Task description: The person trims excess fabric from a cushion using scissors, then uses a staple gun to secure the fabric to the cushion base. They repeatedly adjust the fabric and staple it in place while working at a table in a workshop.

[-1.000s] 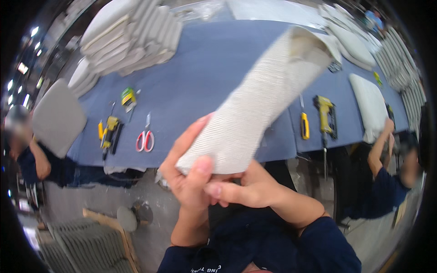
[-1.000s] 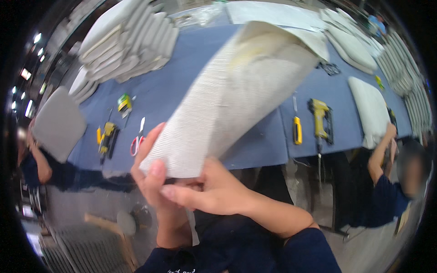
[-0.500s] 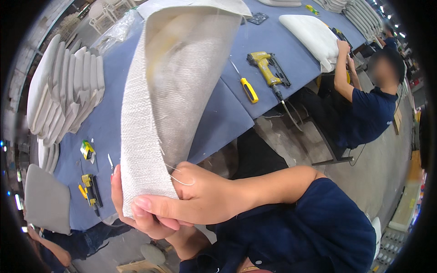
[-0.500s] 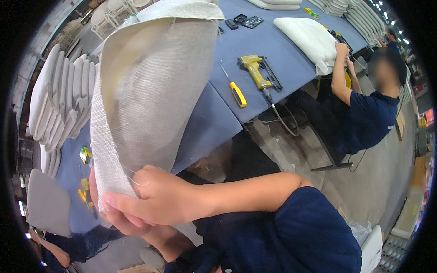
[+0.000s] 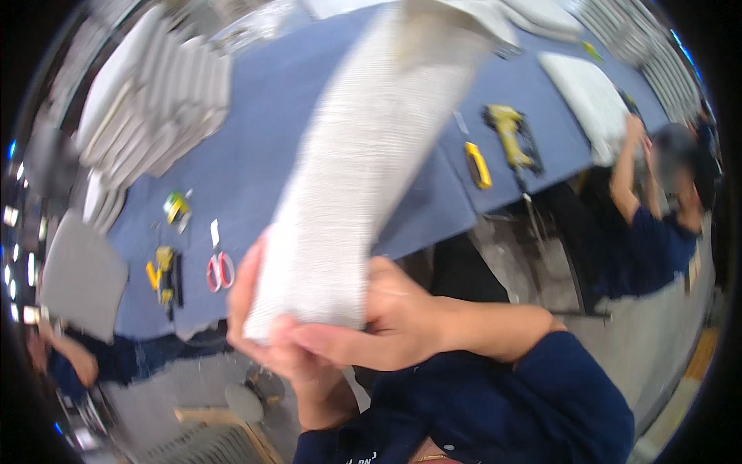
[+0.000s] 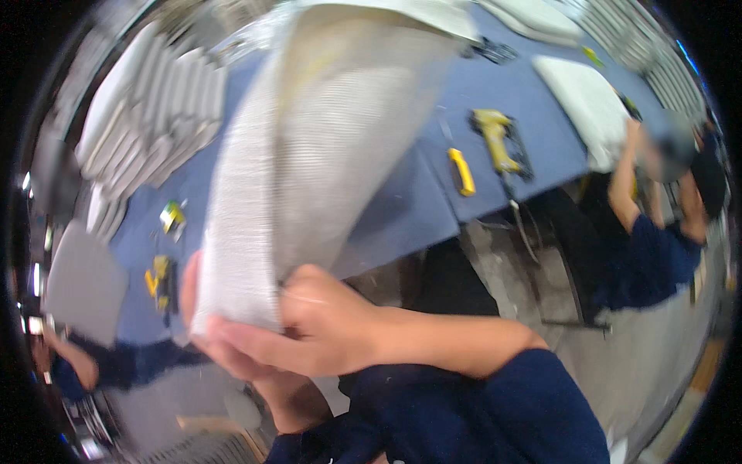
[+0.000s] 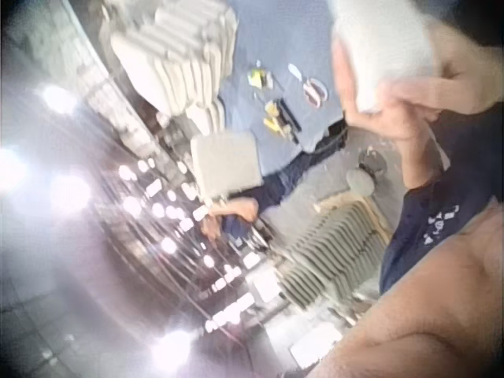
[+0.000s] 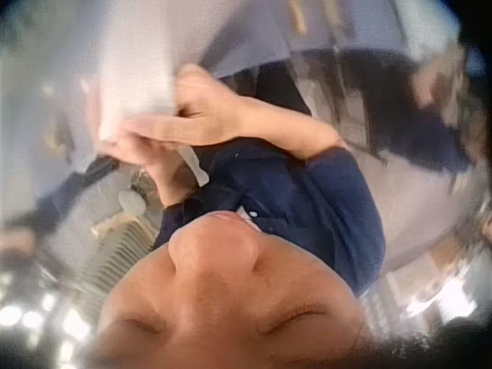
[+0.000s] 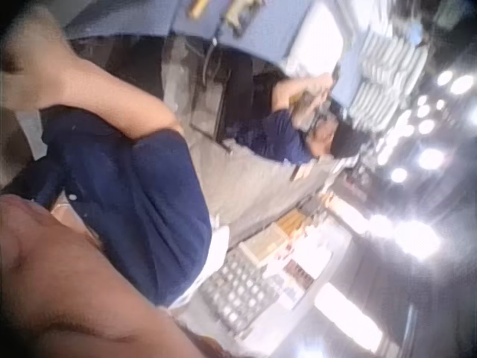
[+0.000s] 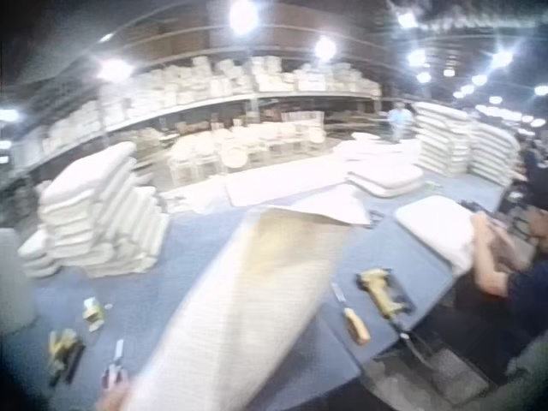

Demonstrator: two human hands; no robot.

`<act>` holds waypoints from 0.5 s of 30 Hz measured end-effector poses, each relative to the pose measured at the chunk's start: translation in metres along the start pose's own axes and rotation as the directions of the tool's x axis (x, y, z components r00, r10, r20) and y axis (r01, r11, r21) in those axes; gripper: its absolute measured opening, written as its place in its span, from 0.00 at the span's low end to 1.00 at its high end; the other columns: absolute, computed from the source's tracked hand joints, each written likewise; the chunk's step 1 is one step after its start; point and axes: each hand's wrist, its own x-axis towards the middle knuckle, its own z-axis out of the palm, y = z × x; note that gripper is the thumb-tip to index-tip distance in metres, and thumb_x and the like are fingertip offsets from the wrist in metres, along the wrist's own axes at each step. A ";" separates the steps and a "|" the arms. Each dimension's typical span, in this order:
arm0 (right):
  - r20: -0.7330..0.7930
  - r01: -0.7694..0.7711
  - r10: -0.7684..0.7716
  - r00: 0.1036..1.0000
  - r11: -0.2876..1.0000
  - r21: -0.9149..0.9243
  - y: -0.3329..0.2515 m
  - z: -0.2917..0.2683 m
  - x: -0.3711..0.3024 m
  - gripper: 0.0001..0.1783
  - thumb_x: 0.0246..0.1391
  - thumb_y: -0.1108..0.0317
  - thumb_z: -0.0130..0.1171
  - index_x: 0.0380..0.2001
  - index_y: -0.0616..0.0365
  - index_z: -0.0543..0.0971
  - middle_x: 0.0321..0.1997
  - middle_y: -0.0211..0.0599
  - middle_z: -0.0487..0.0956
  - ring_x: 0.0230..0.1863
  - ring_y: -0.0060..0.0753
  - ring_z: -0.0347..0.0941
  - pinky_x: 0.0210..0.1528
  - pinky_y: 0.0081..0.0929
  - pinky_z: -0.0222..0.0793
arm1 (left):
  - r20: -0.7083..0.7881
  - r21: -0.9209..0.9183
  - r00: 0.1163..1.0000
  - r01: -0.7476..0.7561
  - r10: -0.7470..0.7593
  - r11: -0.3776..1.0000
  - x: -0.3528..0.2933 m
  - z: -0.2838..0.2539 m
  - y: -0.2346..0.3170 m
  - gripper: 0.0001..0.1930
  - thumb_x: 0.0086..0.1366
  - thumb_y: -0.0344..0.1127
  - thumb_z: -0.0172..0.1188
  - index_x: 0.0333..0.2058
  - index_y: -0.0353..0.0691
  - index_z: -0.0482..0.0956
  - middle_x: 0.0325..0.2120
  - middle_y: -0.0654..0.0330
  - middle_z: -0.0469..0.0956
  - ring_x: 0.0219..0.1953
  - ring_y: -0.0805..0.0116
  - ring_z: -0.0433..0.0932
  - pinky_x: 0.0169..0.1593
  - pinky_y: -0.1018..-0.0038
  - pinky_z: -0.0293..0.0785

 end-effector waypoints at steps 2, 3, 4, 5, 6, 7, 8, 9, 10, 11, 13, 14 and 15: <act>0.002 -0.076 0.076 0.997 0.993 0.094 -0.012 0.000 -0.003 0.16 0.67 0.63 0.68 0.52 0.61 0.86 0.45 0.35 0.87 0.41 0.29 0.83 0.43 0.29 0.76 | 0.083 -0.200 0.994 -0.047 0.065 0.979 0.004 -0.006 -0.009 0.34 0.69 0.48 0.65 0.62 0.20 0.78 0.56 0.30 0.83 0.60 0.38 0.84 0.66 0.49 0.79; 0.023 -0.146 0.144 0.989 0.979 0.141 -0.018 -0.002 -0.004 0.18 0.65 0.63 0.70 0.54 0.61 0.85 0.48 0.37 0.86 0.43 0.30 0.83 0.44 0.30 0.76 | 0.118 -0.242 0.988 -0.071 0.102 0.968 0.005 -0.009 -0.010 0.33 0.68 0.44 0.70 0.61 0.19 0.79 0.56 0.28 0.83 0.61 0.36 0.84 0.66 0.48 0.79; 0.084 -0.266 0.255 0.963 0.948 0.175 -0.022 -0.007 -0.008 0.21 0.63 0.62 0.73 0.55 0.62 0.84 0.50 0.39 0.85 0.44 0.32 0.83 0.44 0.31 0.76 | 0.148 -0.282 0.977 -0.108 0.154 0.953 0.008 -0.006 -0.010 0.30 0.66 0.39 0.70 0.59 0.18 0.81 0.55 0.27 0.83 0.61 0.35 0.84 0.66 0.50 0.79; 0.156 -0.379 0.353 0.922 0.904 0.197 -0.029 -0.014 -0.013 0.22 0.62 0.63 0.73 0.55 0.62 0.84 0.49 0.38 0.84 0.45 0.31 0.82 0.46 0.32 0.76 | 0.202 -0.263 0.962 -0.126 0.182 0.956 0.012 -0.007 -0.008 0.30 0.63 0.36 0.70 0.58 0.19 0.82 0.55 0.29 0.84 0.60 0.36 0.85 0.65 0.52 0.80; 0.227 -0.493 0.450 0.864 0.847 0.197 -0.035 -0.016 -0.015 0.22 0.62 0.63 0.73 0.56 0.62 0.84 0.49 0.36 0.84 0.46 0.31 0.81 0.48 0.34 0.76 | 0.247 -0.242 0.946 -0.148 0.209 0.959 0.017 -0.010 -0.004 0.29 0.60 0.33 0.70 0.57 0.19 0.83 0.54 0.31 0.85 0.59 0.37 0.86 0.64 0.53 0.80; 0.211 -0.476 0.434 0.876 0.849 0.230 -0.032 -0.012 -0.021 0.27 0.62 0.60 0.73 0.60 0.63 0.81 0.50 0.36 0.83 0.47 0.31 0.80 0.49 0.34 0.76 | 0.265 -0.216 0.931 -0.195 0.250 0.957 0.019 -0.015 -0.006 0.31 0.64 0.40 0.68 0.58 0.18 0.82 0.54 0.28 0.84 0.59 0.36 0.86 0.64 0.52 0.81; 0.200 -0.460 0.419 0.886 0.849 0.261 -0.026 -0.008 -0.026 0.32 0.61 0.57 0.72 0.63 0.63 0.78 0.51 0.36 0.82 0.47 0.31 0.79 0.49 0.35 0.75 | 0.291 -0.198 0.912 -0.238 0.289 0.951 0.018 -0.018 -0.009 0.33 0.69 0.47 0.66 0.58 0.16 0.80 0.54 0.25 0.83 0.58 0.35 0.86 0.64 0.51 0.81; 0.214 -0.521 0.475 0.854 0.779 0.349 -0.025 -0.008 -0.032 0.35 0.61 0.55 0.72 0.65 0.64 0.77 0.51 0.36 0.82 0.48 0.31 0.79 0.49 0.34 0.75 | 0.269 -0.200 0.916 -0.250 0.299 0.947 0.017 -0.020 -0.011 0.33 0.68 0.45 0.67 0.58 0.17 0.81 0.54 0.26 0.84 0.57 0.35 0.86 0.64 0.51 0.81; 0.154 -0.557 0.543 0.826 0.739 0.379 -0.029 -0.004 -0.033 0.38 0.61 0.52 0.71 0.66 0.65 0.75 0.52 0.37 0.81 0.50 0.32 0.78 0.51 0.34 0.74 | 0.249 -0.202 0.918 -0.264 0.310 0.943 0.016 -0.022 -0.011 0.32 0.67 0.44 0.68 0.57 0.17 0.81 0.54 0.27 0.84 0.57 0.35 0.86 0.64 0.51 0.81; 0.087 -0.586 0.611 0.787 0.697 0.412 -0.035 0.001 -0.031 0.40 0.60 0.49 0.70 0.67 0.66 0.73 0.53 0.37 0.81 0.52 0.33 0.78 0.52 0.34 0.73 | 0.229 -0.203 0.919 -0.276 0.320 0.939 0.015 -0.022 -0.013 0.31 0.65 0.43 0.69 0.57 0.18 0.82 0.53 0.28 0.84 0.57 0.35 0.87 0.64 0.51 0.81; -0.042 -0.591 0.696 0.717 0.638 0.493 -0.036 0.002 -0.041 0.45 0.61 0.45 0.69 0.69 0.67 0.70 0.59 0.40 0.78 0.59 0.35 0.76 0.59 0.36 0.72 | 0.225 -0.182 0.920 -0.285 0.322 0.941 0.015 -0.021 -0.010 0.30 0.63 0.39 0.70 0.56 0.19 0.83 0.53 0.31 0.85 0.57 0.36 0.87 0.64 0.50 0.81; -0.078 -0.573 0.688 0.721 0.656 0.491 -0.035 0.002 -0.043 0.47 0.61 0.44 0.69 0.71 0.68 0.69 0.58 0.42 0.79 0.57 0.35 0.77 0.56 0.35 0.73 | 0.222 -0.170 0.921 -0.286 0.319 0.943 0.016 -0.019 -0.007 0.29 0.62 0.38 0.71 0.56 0.20 0.84 0.53 0.32 0.86 0.57 0.36 0.87 0.64 0.50 0.81; -0.114 -0.554 0.677 0.727 0.676 0.486 -0.033 0.001 -0.045 0.49 0.62 0.42 0.69 0.72 0.68 0.67 0.58 0.43 0.79 0.55 0.35 0.79 0.53 0.34 0.75 | 0.195 -0.212 0.938 -0.244 0.286 0.946 0.017 -0.015 -0.002 0.28 0.59 0.35 0.72 0.55 0.22 0.85 0.53 0.35 0.87 0.57 0.38 0.87 0.64 0.50 0.82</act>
